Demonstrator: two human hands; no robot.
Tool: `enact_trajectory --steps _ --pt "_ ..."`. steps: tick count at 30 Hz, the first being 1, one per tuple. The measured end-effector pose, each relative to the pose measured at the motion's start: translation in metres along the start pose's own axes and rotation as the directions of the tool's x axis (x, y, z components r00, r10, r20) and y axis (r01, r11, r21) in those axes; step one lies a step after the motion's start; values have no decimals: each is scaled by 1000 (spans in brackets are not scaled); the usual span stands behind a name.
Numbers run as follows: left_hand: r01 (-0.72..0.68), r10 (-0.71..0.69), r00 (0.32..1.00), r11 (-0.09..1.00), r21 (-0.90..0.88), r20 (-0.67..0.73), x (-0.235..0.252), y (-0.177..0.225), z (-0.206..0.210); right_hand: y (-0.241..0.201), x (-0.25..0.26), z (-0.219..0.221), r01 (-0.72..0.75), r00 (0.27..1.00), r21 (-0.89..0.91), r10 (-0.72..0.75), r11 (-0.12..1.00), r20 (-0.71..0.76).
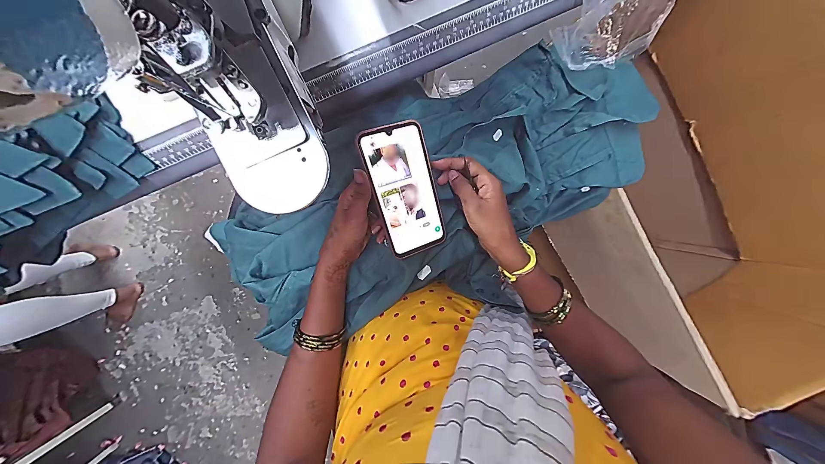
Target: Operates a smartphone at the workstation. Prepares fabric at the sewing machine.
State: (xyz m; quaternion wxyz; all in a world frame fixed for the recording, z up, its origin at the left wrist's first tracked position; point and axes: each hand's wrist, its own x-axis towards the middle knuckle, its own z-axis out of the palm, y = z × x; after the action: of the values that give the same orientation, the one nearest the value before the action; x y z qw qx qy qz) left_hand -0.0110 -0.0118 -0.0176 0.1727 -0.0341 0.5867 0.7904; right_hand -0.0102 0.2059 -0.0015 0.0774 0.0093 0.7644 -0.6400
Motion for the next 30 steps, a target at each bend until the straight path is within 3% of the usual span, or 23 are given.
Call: enact_trajectory --steps 30 --pt "-21 21 999 1000 -3 26 -1 -1 -1 -8 -3 0 21 1000 -1 -21 1000 -4"
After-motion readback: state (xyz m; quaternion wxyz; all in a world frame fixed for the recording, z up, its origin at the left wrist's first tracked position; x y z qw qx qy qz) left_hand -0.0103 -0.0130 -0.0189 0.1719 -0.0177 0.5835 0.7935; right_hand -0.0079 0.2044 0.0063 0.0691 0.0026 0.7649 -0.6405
